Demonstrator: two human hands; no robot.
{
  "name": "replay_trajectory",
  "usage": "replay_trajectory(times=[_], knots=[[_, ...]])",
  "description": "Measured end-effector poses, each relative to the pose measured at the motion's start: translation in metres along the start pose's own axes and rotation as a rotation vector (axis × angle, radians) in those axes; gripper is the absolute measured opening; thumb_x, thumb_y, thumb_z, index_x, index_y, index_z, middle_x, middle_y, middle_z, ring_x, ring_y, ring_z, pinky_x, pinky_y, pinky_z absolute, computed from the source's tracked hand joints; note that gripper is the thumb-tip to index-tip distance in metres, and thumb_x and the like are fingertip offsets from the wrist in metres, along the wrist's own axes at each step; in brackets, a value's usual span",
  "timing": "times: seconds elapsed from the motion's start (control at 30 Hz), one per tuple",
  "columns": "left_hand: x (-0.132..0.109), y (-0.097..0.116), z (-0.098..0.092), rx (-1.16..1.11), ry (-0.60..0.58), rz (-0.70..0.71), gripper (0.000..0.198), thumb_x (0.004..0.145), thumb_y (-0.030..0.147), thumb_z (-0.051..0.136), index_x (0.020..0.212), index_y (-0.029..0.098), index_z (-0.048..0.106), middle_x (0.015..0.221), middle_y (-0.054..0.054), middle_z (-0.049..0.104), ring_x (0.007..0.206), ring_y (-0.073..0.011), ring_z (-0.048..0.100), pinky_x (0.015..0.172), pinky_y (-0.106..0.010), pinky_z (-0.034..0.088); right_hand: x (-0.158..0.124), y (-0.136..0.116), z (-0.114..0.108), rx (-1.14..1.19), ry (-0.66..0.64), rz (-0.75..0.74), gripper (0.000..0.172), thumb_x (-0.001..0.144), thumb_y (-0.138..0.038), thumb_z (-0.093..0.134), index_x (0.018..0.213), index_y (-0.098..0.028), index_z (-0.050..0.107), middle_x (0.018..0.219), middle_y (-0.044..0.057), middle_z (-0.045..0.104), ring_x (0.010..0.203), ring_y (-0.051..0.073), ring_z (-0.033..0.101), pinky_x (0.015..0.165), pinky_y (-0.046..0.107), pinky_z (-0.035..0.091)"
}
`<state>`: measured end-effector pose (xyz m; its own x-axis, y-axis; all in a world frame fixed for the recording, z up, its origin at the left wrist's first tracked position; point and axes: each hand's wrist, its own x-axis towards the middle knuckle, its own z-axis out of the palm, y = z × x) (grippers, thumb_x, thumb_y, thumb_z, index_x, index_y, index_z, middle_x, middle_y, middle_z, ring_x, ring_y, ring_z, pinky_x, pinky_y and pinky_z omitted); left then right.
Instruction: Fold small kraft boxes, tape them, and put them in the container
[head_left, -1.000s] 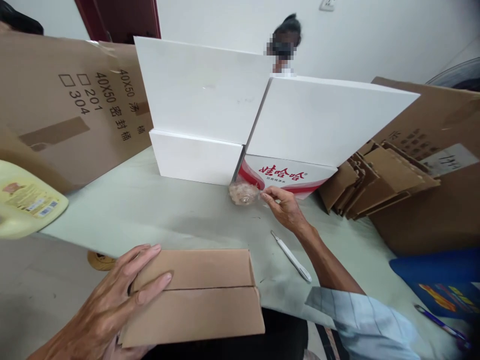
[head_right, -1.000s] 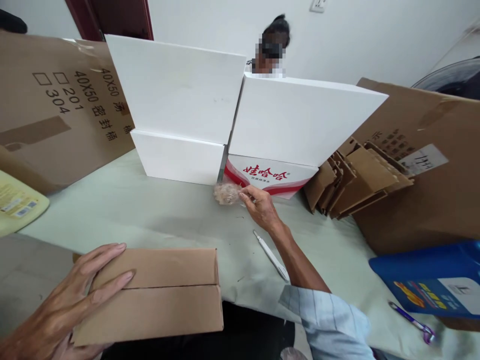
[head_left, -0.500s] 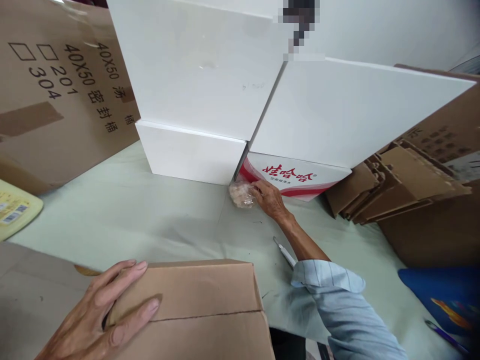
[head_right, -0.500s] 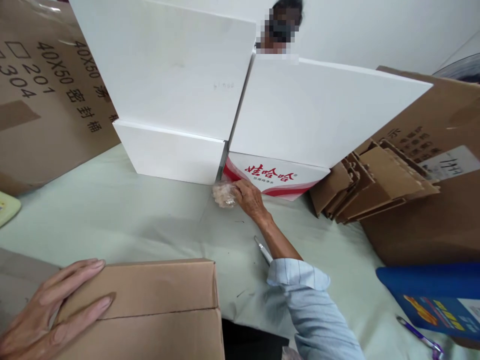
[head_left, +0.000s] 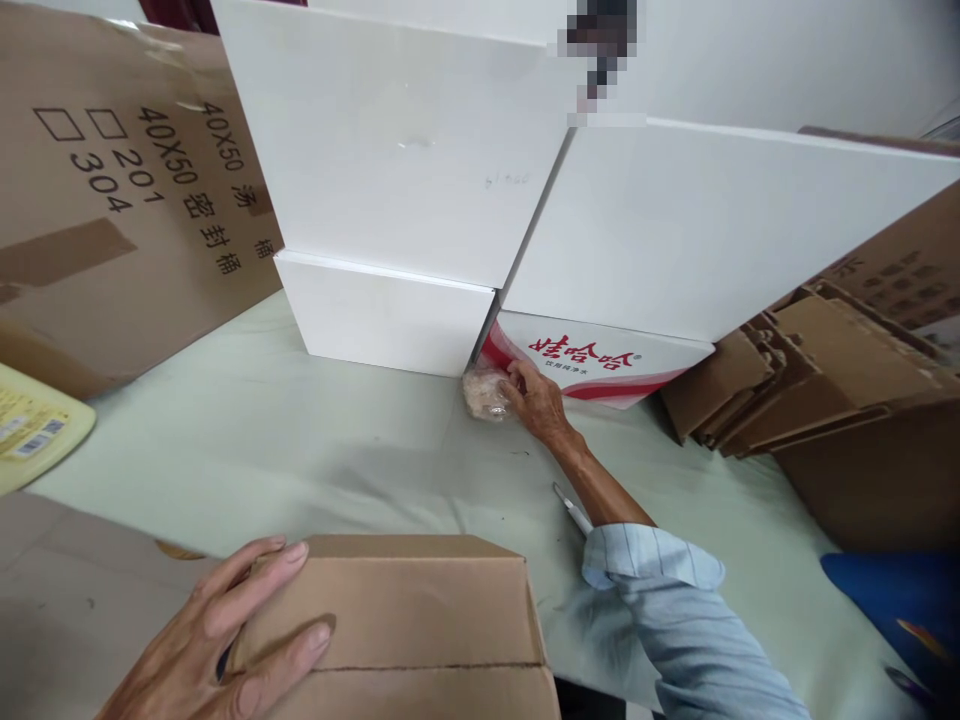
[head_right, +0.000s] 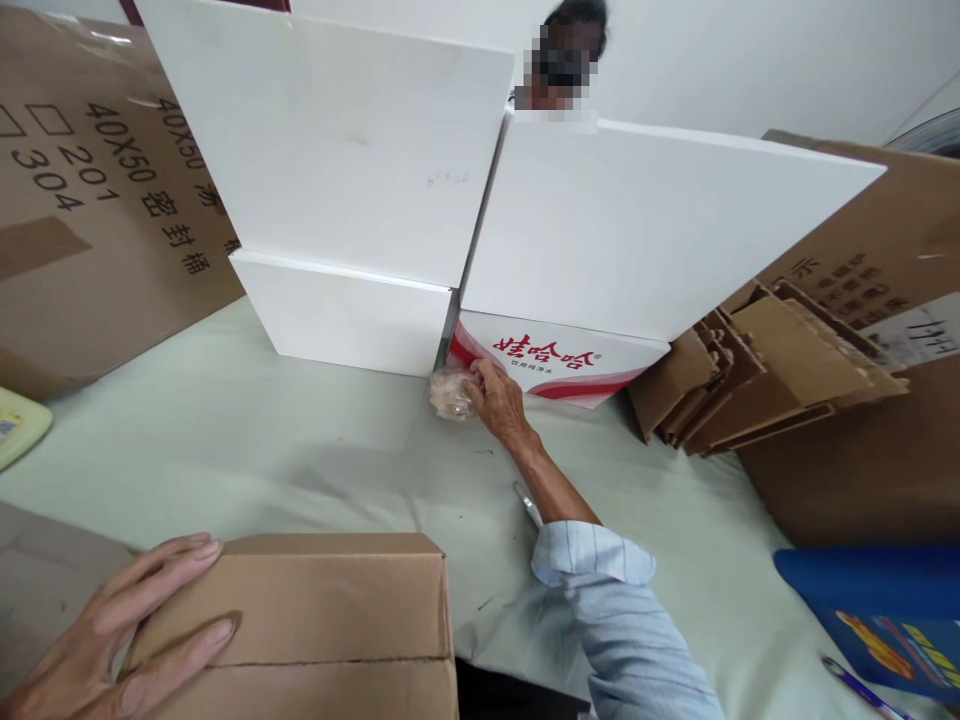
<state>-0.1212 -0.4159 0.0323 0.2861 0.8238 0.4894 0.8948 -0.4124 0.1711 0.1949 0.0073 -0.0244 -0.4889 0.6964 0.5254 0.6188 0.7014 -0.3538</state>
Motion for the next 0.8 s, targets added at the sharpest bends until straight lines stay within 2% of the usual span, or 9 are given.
replay_trajectory(times=[0.07,0.13,0.23,0.43,0.57,0.67,0.8], knots=[[0.001,0.002,0.001,0.005,0.006,-0.006,0.049,0.11,0.055,0.046,0.157,0.044,0.055,0.166,-0.008,0.048,0.149,-0.0374,0.052,0.108,-0.049,0.06,0.001,-0.001,0.002,0.0,0.013,-0.006,0.012,0.098,-0.031,0.055,0.1,-0.023,0.064,0.089,0.005,0.068,0.081,0.024,0.063,0.073,0.033,0.048],[0.001,0.003,0.001,0.006,0.012,-0.013,0.053,0.108,0.061,0.045,0.158,0.044,0.054,0.166,-0.008,0.047,0.149,-0.0374,0.051,0.107,-0.048,0.061,0.002,-0.002,0.004,0.001,0.009,-0.023,0.014,0.099,-0.029,0.053,0.092,-0.024,0.063,0.092,0.006,0.068,0.084,0.023,0.063,0.075,0.033,0.047],[0.003,0.006,0.002,-0.007,0.034,-0.022,0.05,0.109,0.058,0.045,0.156,0.044,0.055,0.165,-0.009,0.048,0.148,-0.0379,0.052,0.106,-0.048,0.061,0.004,-0.004,0.005,0.001,-0.017,-0.051,0.019,0.101,-0.027,0.051,0.089,-0.024,0.065,0.091,0.007,0.069,0.086,0.023,0.064,0.076,0.033,0.048],[0.004,0.008,0.002,-0.015,0.034,-0.02,0.05,0.111,0.055,0.044,0.156,0.04,0.056,0.165,-0.011,0.048,0.151,-0.0394,0.049,0.106,-0.049,0.06,0.005,-0.006,0.0,-0.022,-0.08,-0.071,0.026,0.104,-0.028,0.051,0.104,-0.023,0.076,0.097,0.009,0.072,0.093,0.025,0.066,0.079,0.034,0.051],[0.0,0.004,0.004,-0.018,0.026,-0.006,0.048,0.111,0.052,0.045,0.156,0.041,0.057,0.167,-0.01,0.046,0.15,-0.038,0.05,0.108,-0.047,0.059,0.004,-0.006,-0.002,-0.036,-0.103,-0.064,0.026,0.105,-0.03,0.052,0.113,-0.024,0.076,0.105,0.009,0.075,0.098,0.025,0.068,0.084,0.034,0.053],[-0.004,0.001,0.006,-0.003,0.012,-0.004,0.049,0.108,0.052,0.054,0.157,0.044,0.055,0.168,-0.008,0.045,0.15,-0.037,0.05,0.11,-0.047,0.059,0.005,-0.004,0.0,-0.038,-0.075,-0.033,0.029,0.104,-0.027,0.049,0.119,-0.023,0.073,0.115,0.01,0.077,0.106,0.027,0.07,0.091,0.037,0.054],[-0.008,0.0,0.006,-0.002,-0.002,-0.011,0.054,0.103,0.057,0.061,0.155,0.043,0.058,0.166,-0.009,0.047,0.148,-0.0389,0.052,0.109,-0.05,0.06,0.006,-0.002,0.005,-0.045,-0.015,0.028,0.032,0.101,-0.026,0.047,0.126,-0.021,0.066,0.103,0.01,0.077,0.095,0.029,0.07,0.085,0.04,0.055]])
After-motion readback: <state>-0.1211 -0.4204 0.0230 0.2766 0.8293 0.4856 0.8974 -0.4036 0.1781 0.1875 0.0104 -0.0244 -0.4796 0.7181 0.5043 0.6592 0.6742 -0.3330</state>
